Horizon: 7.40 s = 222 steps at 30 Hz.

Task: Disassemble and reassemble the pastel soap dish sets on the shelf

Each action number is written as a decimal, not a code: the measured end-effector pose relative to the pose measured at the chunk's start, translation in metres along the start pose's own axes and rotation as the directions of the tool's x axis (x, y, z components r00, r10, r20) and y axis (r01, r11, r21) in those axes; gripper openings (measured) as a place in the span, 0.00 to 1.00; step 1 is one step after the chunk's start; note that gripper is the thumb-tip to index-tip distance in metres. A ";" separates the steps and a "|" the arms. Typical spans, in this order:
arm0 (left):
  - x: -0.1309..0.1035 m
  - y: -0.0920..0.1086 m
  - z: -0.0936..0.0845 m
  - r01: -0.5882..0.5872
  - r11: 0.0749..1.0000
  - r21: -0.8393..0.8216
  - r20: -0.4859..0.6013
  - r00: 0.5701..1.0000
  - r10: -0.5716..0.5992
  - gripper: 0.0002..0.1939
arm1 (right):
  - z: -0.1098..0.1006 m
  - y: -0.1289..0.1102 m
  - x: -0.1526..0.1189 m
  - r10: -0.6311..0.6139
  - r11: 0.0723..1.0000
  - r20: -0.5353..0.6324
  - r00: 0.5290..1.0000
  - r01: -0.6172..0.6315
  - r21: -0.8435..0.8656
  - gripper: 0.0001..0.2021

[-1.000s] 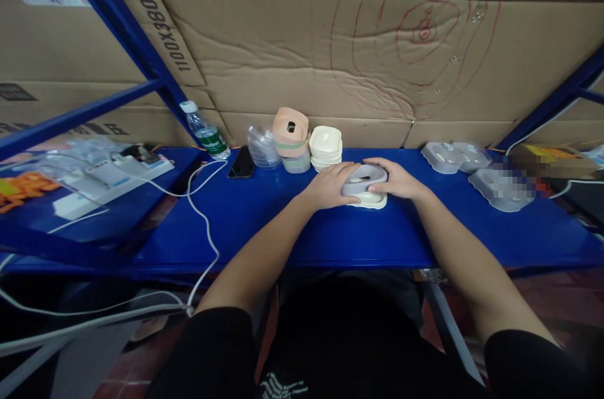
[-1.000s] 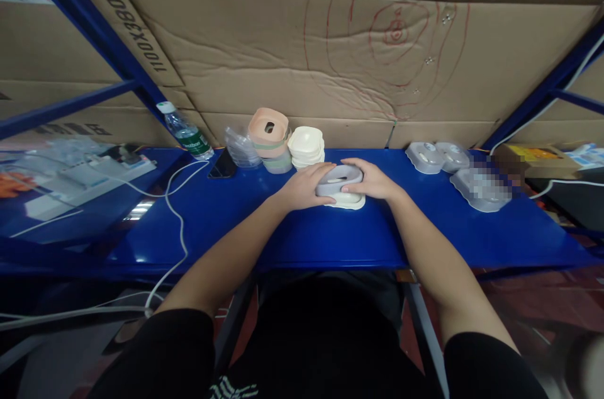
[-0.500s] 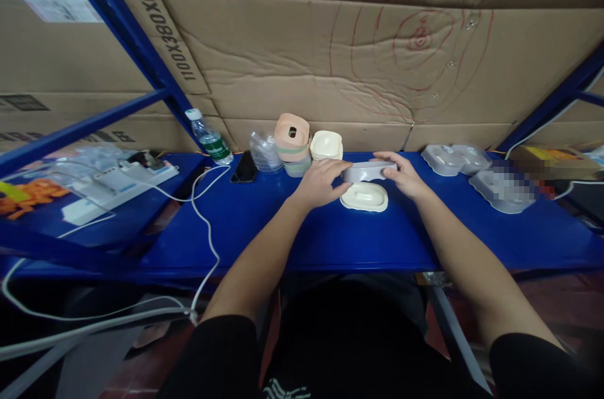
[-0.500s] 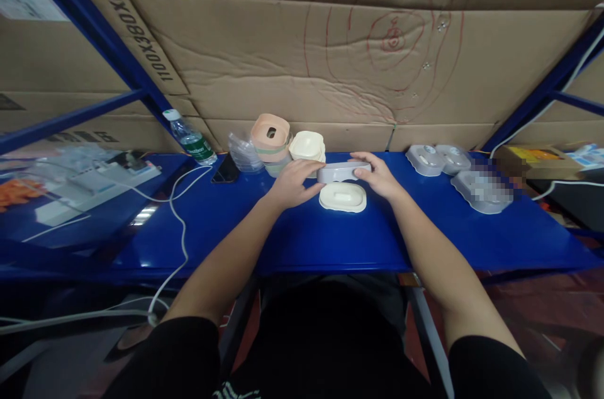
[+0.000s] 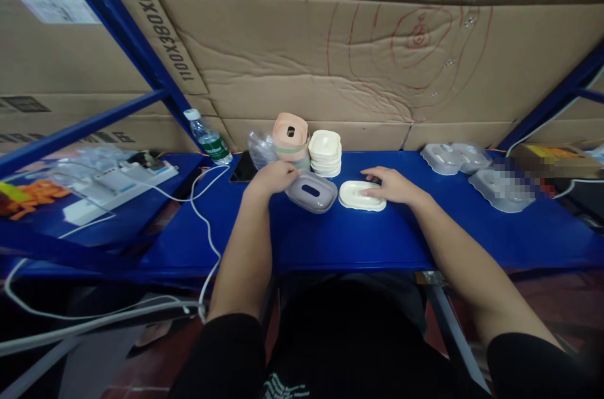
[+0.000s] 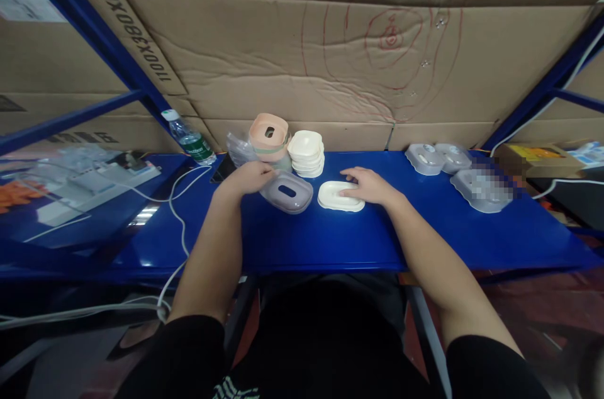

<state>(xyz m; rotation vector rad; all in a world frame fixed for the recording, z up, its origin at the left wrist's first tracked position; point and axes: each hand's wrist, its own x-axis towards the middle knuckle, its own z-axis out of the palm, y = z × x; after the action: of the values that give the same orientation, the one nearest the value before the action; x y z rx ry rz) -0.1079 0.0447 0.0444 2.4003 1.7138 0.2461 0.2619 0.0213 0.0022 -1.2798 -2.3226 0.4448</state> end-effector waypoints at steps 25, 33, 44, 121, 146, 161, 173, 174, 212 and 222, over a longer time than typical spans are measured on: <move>0.010 -0.035 0.005 0.499 0.867 0.008 0.015 0.867 -0.499 0.20 | -0.001 -0.002 0.021 0.542 0.758 -0.249 0.802 -0.339 0.558 0.12; 0.009 -0.020 0.005 0.475 0.879 0.046 0.042 0.878 -0.476 0.29 | -0.001 -0.037 0.089 0.514 0.814 -0.395 0.761 -0.287 0.505 0.20; 0.007 -0.014 0.007 0.419 0.907 0.037 0.035 0.907 -0.420 0.31 | 0.017 -0.076 0.141 0.341 0.927 -0.329 0.880 -0.372 -0.034 0.21; -0.002 0.090 0.046 -0.628 0.757 0.179 -0.475 0.619 0.626 0.13 | -0.024 -0.030 0.004 0.306 0.693 -0.210 0.929 -0.065 0.718 0.47; 0.006 -0.023 -0.005 0.342 0.899 -0.273 -0.731 0.535 -0.425 0.25 | -0.016 -0.007 0.013 0.333 0.738 -0.282 0.900 -0.063 0.671 0.30; 0.020 -0.040 0.006 0.138 0.935 -0.327 -0.763 0.545 -0.347 0.37 | -0.012 -0.006 0.014 0.315 0.775 -0.241 0.918 -0.102 0.623 0.28; 0.014 -0.009 0.010 0.009 0.946 -0.323 -0.854 0.428 -0.295 0.26 | -0.023 0.005 0.001 0.091 0.993 -0.009 0.996 -0.090 0.070 0.46; 0.014 -0.002 0.012 -0.032 0.958 -0.285 -0.869 0.432 -0.243 0.24 | -0.023 0.006 0.000 0.089 0.995 0.062 0.994 -0.091 0.032 0.50; 0.006 0.090 0.068 -0.586 0.804 -0.101 -0.268 0.794 0.546 0.47 | -0.018 -0.002 0.003 -0.037 0.934 0.029 0.999 0.024 0.356 0.48; 0.000 0.083 0.045 -0.575 0.812 -0.097 -0.486 0.740 0.466 0.29 | -0.018 -0.013 0.006 0.132 0.784 -0.116 0.984 -0.032 0.620 0.46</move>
<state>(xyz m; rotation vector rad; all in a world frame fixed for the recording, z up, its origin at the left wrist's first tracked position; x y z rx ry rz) -0.0216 0.0160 0.0209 2.7141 0.9766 1.0935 0.2595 0.0208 0.0251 -1.0343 -1.7602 1.0038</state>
